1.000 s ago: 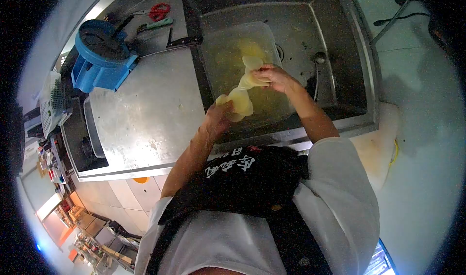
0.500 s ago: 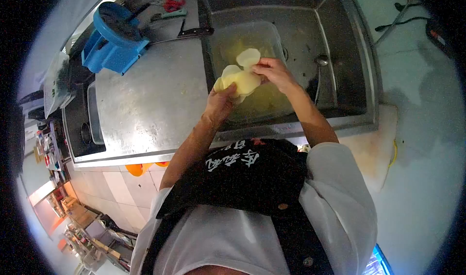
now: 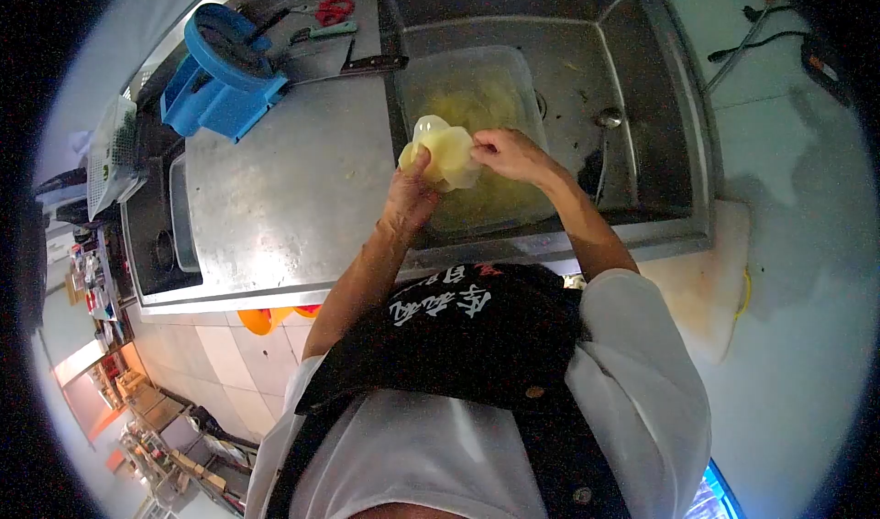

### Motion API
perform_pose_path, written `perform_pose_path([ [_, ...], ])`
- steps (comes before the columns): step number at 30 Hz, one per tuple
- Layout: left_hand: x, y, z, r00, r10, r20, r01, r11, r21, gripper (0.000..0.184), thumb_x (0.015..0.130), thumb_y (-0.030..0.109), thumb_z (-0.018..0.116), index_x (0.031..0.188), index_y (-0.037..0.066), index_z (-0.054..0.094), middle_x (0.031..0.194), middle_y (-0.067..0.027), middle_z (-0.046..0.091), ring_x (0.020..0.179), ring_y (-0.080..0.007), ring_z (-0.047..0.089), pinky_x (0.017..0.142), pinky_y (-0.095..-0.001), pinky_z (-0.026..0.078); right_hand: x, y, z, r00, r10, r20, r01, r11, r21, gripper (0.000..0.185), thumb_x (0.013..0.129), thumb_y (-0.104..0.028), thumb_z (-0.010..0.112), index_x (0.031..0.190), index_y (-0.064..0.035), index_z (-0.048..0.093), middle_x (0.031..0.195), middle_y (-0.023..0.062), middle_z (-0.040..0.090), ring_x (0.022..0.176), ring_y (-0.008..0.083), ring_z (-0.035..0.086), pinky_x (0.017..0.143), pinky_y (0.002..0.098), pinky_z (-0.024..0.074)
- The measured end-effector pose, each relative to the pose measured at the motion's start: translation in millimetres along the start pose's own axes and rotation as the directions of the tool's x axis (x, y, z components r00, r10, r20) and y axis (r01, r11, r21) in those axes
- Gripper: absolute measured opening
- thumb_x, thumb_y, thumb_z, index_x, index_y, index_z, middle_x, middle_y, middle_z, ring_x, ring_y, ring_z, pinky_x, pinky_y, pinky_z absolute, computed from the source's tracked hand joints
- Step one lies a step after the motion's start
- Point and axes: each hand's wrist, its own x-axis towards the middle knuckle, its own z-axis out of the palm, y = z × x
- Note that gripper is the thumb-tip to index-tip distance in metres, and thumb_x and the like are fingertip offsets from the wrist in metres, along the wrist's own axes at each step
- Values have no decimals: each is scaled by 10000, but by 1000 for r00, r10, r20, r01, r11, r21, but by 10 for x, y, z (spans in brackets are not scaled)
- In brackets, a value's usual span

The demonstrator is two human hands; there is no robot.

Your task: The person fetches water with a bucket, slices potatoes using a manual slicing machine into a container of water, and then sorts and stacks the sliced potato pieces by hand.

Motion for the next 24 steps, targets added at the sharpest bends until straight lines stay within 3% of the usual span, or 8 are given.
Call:
perform_pose_path([
  [5,95,-93,-91,995,86,44,-92,985,149,356,791,44,667,1118,97,538,1081,-53,590,979,-223,585,806,-399,507,-43,-83,54,994,-45,-95,55,993,105,270,842,-250,584,928,6,594,733,61,586,688,136,563,625,313,467],
  [8,104,-65,-159,998,66,-9,-66,996,59,355,791,45,667,1116,98,534,1070,-45,594,972,-220,588,805,-381,508,-96,-51,-94,989,131,-67,-75,839,539,279,839,-252,597,944,6,610,772,72,615,733,138,587,663,331,490],
  [11,85,-14,-211,999,25,-22,-25,1000,18,358,793,44,663,1119,96,527,1065,-44,594,974,-220,587,827,-370,504,-9,502,-190,971,222,90,-238,855,460,239,858,-236,581,925,-9,612,872,66,625,753,153,593,658,279,491],
  [12,93,12,-229,1000,10,-21,-10,1000,16,359,793,42,661,1121,96,525,1064,-45,594,975,-220,586,837,-368,501,28,670,-160,948,258,184,-265,964,18,263,850,-261,589,923,-9,614,879,76,627,772,174,593,676,301,490],
  [14,122,50,-269,999,15,-42,-13,999,30,365,796,48,658,1130,98,519,1075,-47,588,983,-220,581,854,-364,494,113,1005,-46,858,425,289,-53,633,-772,313,834,-310,604,921,-10,619,893,95,631,811,215,591,712,346,490],
  [17,120,128,-305,998,36,-50,-35,999,18,365,803,59,653,1139,95,515,1089,-48,582,992,-216,576,867,-350,488,372,1444,-3,927,345,144,-226,824,-519,348,799,-333,636,916,-6,617,938,110,630,847,257,573,757,371,463],
  [19,121,185,-305,998,41,-41,-40,999,14,367,807,69,650,1146,91,511,1096,-48,579,996,-214,574,869,-345,488,600,1683,125,867,493,-67,-495,840,-224,349,798,-324,645,956,-16,607,905,92,615,818,224,569,731,354,461],
  [24,64,279,-179,999,42,-16,-41,999,36,379,815,80,643,1166,82,501,1108,-51,576,1014,-214,569,876,-353,486,1084,2358,998,915,373,-155,-389,917,-91,319,797,-296,650,972,-35,598,910,68,607,806,197,562,736,328,453],
])
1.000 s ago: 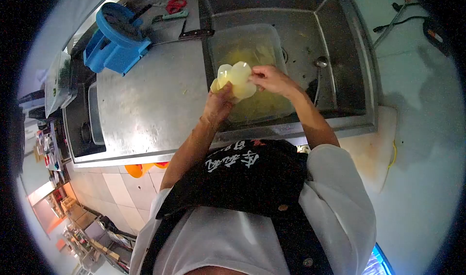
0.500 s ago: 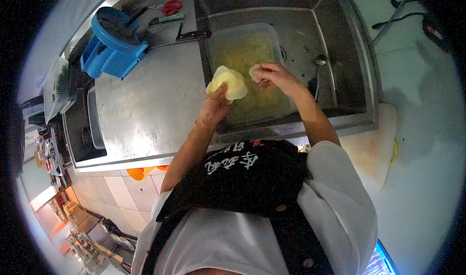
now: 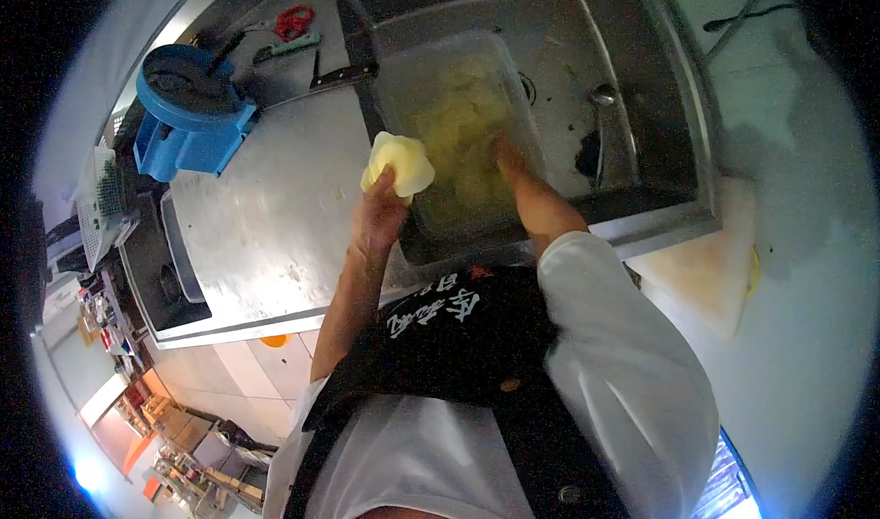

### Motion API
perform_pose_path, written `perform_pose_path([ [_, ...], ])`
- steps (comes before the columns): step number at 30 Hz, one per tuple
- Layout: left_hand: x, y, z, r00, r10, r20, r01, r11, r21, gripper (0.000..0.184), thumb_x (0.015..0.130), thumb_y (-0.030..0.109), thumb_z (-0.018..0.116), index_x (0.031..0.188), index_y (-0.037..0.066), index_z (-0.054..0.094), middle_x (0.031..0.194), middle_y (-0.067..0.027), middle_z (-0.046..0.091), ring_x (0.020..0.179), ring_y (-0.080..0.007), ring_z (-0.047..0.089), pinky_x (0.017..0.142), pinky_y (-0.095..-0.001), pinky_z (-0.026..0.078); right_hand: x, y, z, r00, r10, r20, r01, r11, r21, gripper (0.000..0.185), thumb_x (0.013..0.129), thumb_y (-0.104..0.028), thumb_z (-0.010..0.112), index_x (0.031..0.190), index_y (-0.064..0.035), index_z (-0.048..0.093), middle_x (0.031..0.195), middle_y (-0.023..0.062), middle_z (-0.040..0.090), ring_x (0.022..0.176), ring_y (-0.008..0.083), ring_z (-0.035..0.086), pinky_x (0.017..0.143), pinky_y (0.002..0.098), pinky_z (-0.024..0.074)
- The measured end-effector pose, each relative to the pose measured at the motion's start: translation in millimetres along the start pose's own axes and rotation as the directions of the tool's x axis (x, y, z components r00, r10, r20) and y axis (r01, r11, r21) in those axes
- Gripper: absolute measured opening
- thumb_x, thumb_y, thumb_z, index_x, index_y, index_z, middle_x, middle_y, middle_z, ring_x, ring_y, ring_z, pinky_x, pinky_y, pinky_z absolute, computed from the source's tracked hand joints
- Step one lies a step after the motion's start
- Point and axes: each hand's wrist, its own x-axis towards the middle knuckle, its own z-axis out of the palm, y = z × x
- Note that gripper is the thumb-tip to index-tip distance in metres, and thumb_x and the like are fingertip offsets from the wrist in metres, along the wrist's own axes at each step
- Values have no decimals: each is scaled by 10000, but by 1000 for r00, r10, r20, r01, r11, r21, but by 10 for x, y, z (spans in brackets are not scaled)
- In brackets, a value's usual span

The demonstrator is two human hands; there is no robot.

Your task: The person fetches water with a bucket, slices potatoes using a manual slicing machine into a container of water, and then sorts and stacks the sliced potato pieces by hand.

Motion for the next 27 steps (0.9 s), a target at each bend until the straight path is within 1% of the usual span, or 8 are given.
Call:
perform_pose_path([
  [5,10,-10,-85,999,-7,-53,7,1000,-11,378,820,72,635,1172,77,499,1114,-56,581,1019,-222,573,858,-358,498,-257,-202,-183,984,-73,163,-17,870,492,295,795,-267,655,988,-54,589,914,45,600,793,171,554,742,302,444],
  [8,27,-18,-79,999,-7,-53,7,1000,6,406,816,105,648,1187,76,486,1117,-60,582,1019,-218,575,869,-334,490,-485,-333,-637,977,-44,206,-102,759,643,285,794,-250,658,998,-65,583,917,31,595,786,155,550,745,286,439],
  [11,56,-52,-61,996,-60,-61,61,998,10,397,808,84,653,1175,75,503,1116,-51,587,1026,-218,575,872,-354,491,-684,-581,-1014,967,35,251,-194,737,648,263,808,-225,649,1018,-87,570,865,4,579,769,103,543,762,273,442],
  [14,133,-137,-55,993,-120,18,120,993,-19,394,796,67,663,1164,75,522,1118,-43,592,1029,-212,577,878,-364,490,-887,-789,-1196,963,-87,254,-166,549,819,226,819,-186,632,1008,-77,571,859,1,583,766,98,557,751,271,463],
  [17,122,-206,32,982,-177,67,179,984,-22,403,785,70,676,1161,80,531,1118,-39,596,1023,-200,583,884,-349,488,-1261,-1209,-1412,968,-108,226,-148,479,865,197,830,-146,609,1010,-76,570,888,-3,594,770,91,572,713,257,480],
  [20,83,-211,185,974,-189,123,189,982,13,385,795,71,663,1159,83,536,1118,-39,599,1016,-201,588,885,-339,488,-1334,-1329,-1420,954,-195,228,-36,680,732,177,811,-106,599,985,-82,579,885,1,604,778,99,565,670,262,460],
  [23,62,-223,195,978,-174,111,170,984,44,365,811,75,645,1159,81,535,1119,-44,597,1018,-203,587,887,-343,487,-1606,-1696,-1476,957,-241,160,90,773,628,232,795,-89,600,1025,-67,580,910,5,611,811,104,572,683,271,463],
  [27,43,-179,139,982,-156,102,159,987,-21,380,823,92,633,1183,79,513,1142,-57,584,1047,-209,570,901,-362,478,-1637,-1616,-1471,934,-324,152,134,711,690,281,790,-54,590,1072,-46,586,927,14,621,822,118,576,698,272,466],
])
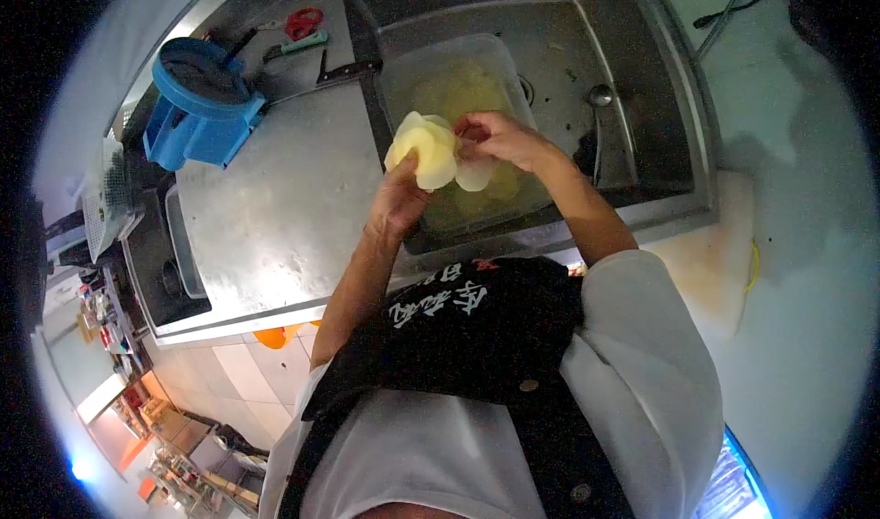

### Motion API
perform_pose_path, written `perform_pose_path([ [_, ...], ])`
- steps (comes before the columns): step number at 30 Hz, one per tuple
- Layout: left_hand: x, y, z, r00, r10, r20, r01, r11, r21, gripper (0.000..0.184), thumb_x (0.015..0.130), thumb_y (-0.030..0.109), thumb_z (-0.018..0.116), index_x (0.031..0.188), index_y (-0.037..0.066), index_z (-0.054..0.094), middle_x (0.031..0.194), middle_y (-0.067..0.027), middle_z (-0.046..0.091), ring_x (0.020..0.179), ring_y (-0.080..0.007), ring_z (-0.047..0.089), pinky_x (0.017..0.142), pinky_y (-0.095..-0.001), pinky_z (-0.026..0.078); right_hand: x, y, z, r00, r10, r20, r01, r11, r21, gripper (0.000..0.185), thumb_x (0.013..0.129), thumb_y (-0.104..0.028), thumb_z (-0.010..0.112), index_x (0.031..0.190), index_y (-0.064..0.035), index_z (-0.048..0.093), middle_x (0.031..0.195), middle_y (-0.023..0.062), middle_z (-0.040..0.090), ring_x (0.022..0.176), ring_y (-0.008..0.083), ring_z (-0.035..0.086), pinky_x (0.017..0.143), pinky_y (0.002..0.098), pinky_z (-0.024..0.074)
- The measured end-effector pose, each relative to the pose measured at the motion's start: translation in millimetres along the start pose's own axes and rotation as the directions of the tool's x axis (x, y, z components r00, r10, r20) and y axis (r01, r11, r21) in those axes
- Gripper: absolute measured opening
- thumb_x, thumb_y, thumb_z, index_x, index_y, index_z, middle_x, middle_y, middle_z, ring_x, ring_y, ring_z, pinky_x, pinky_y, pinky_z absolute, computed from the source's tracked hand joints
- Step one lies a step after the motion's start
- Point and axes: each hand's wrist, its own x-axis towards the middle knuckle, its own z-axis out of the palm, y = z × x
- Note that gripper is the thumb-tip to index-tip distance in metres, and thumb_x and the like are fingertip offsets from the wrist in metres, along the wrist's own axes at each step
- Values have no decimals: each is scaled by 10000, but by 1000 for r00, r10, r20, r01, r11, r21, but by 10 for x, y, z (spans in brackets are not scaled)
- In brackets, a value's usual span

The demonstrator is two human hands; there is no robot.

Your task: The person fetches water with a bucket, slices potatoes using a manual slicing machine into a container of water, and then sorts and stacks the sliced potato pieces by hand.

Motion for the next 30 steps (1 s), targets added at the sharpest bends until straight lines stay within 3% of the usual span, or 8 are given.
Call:
perform_pose_path([
  [8,-122,-1,13,992,-68,104,62,996,57,441,798,136,667,1201,73,500,1159,-65,573,1066,-222,554,947,-398,439,14,9,6,921,-14,-390,-28,994,-102,216,843,-68,573,1053,-28,604,905,20,618,774,99,563,670,236,456],
  [10,-183,-36,94,988,-125,94,112,984,138,445,788,141,676,1191,52,508,1147,-65,576,1070,-225,549,944,-420,433,-108,-215,212,935,-6,-354,-44,990,-131,260,821,-139,603,1053,-22,614,935,45,636,832,123,580,725,257,459],
  [13,-131,-98,13,974,-177,142,155,975,157,397,807,142,658,1164,36,520,1102,-73,582,1020,-223,555,889,-411,455,-121,-244,296,923,-251,-291,155,936,-317,251,835,-186,606,1004,-1,623,925,41,627,835,125,560,755,260,436],
  [18,-229,-301,55,988,-22,154,2,992,126,380,843,118,611,1187,9,493,1125,-106,559,1013,-227,557,865,-404,468,-267,-108,245,918,-79,-388,68,997,-41,267,894,-225,573,1070,-27,600,1006,50,611,936,142,565,784,263,441],
  [21,-383,-108,94,983,40,180,-41,999,2,392,840,115,614,1195,15,481,1142,-104,554,1016,-224,557,894,-400,453,-341,-279,302,847,-121,-517,48,987,-152,256,899,-218,566,1083,-43,595,985,44,622,910,146,586,766,275,457],
  [23,-467,168,-132,984,60,165,-45,994,-96,405,833,109,621,1201,23,475,1149,-95,555,1026,-221,553,920,-399,436,-274,-137,201,880,-53,-472,56,998,-8,246,902,-211,559,1085,-50,593,949,38,625,877,144,595,745,280,467],
  [27,-1318,1237,-584,908,413,-74,-419,880,-222,441,800,185,654,1191,67,488,1179,-80,555,1087,-245,528,1011,-405,356,-172,66,36,930,12,-367,35,992,120,225,900,-199,561,1072,-58,595,884,34,627,816,146,607,702,285,487],
  [30,-1876,2238,-1239,686,692,-225,-726,671,-150,314,835,177,606,1102,48,504,1001,-96,601,880,-196,619,720,-281,537,-91,223,-41,938,40,-343,2,993,122,232,893,-202,572,1074,-59,594,870,41,623,798,144,606,686,280,490],
])
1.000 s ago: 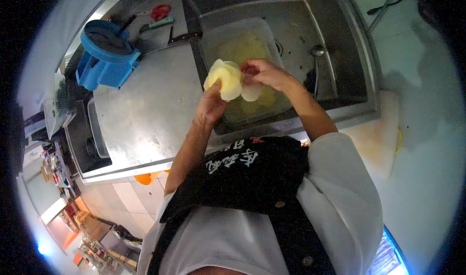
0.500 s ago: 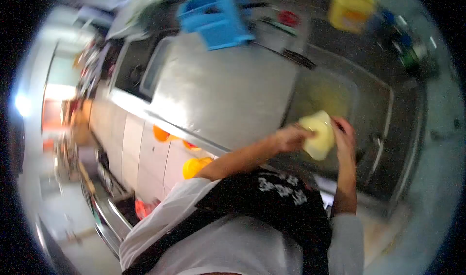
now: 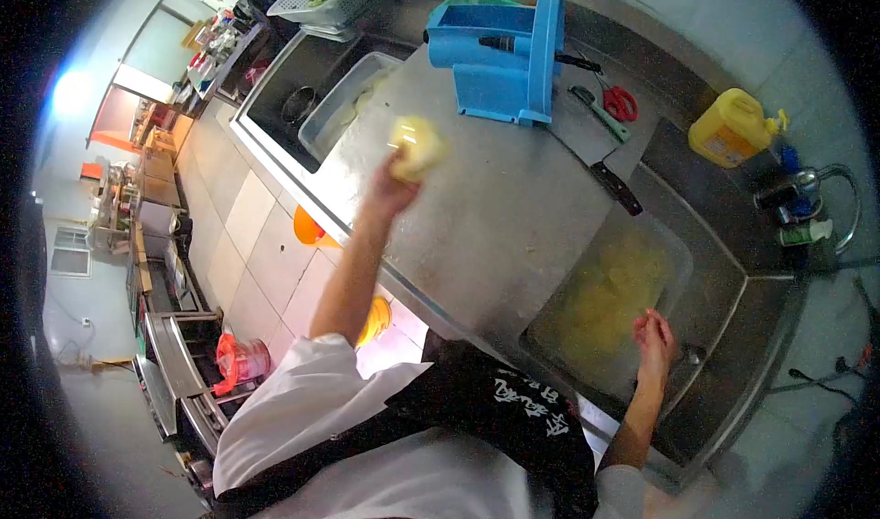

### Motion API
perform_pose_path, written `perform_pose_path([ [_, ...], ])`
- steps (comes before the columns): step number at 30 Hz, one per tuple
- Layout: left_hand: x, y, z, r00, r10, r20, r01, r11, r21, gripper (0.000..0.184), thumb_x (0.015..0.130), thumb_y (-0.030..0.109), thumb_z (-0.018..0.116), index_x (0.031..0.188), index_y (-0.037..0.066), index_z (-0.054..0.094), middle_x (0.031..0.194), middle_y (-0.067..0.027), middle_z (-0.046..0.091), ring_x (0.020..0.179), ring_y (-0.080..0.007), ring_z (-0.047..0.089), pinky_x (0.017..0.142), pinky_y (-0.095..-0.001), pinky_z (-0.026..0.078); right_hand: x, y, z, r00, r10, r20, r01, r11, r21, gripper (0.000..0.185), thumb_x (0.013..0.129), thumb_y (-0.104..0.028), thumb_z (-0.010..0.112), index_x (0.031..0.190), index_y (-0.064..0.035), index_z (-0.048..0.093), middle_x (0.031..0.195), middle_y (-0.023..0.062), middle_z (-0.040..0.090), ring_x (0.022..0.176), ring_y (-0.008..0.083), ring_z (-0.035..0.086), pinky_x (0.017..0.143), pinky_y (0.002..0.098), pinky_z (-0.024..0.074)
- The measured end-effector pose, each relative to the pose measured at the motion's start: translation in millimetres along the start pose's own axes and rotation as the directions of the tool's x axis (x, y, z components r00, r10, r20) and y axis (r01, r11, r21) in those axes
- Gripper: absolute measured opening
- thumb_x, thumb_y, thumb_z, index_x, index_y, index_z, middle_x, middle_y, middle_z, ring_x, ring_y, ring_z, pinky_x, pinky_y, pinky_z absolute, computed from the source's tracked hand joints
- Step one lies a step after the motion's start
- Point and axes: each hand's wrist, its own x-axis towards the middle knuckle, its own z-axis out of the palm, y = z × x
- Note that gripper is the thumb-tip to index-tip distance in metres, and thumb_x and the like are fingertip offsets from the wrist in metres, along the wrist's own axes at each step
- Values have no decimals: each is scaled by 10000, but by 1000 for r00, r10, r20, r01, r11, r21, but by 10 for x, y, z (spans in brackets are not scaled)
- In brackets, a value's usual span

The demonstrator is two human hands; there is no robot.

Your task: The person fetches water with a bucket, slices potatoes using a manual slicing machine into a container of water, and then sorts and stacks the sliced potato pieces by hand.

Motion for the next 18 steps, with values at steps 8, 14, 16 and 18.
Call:
perform_pose_path([
  [8,1140,2312,-1001,910,400,-110,-249,738,627,543,881,376,470,1277,39,316,1254,-204,406,1074,-369,494,872,-443,459,60,235,38,984,164,-69,-165,986,-8,277,856,-307,618,996,-70,589,874,16,601,819,123,576,745,282,460],
  [14,1410,1418,-751,949,180,-259,-112,960,258,485,908,154,502,1322,-12,311,1285,-212,427,1161,-353,462,989,-459,403,382,626,-301,911,401,-93,-407,911,-58,303,846,-258,614,1079,-73,556,892,52,626,800,139,608,668,295,491],
  [16,1347,1079,-882,999,-8,-53,24,946,322,398,895,121,513,1257,-16,420,1205,-177,520,1132,-282,502,962,-415,430,540,863,-340,875,483,-22,-482,867,-123,353,838,-259,606,1133,-79,536,942,61,608,846,153,596,747,318,488],
  [18,793,218,-419,995,-92,-24,93,894,438,360,887,106,524,1225,-7,471,1183,-156,544,1094,-250,532,939,-390,446,770,1075,-262,841,539,-51,-538,821,-188,399,815,-259,623,1149,-66,523,962,72,598,842,166,588,724,314,485],
])
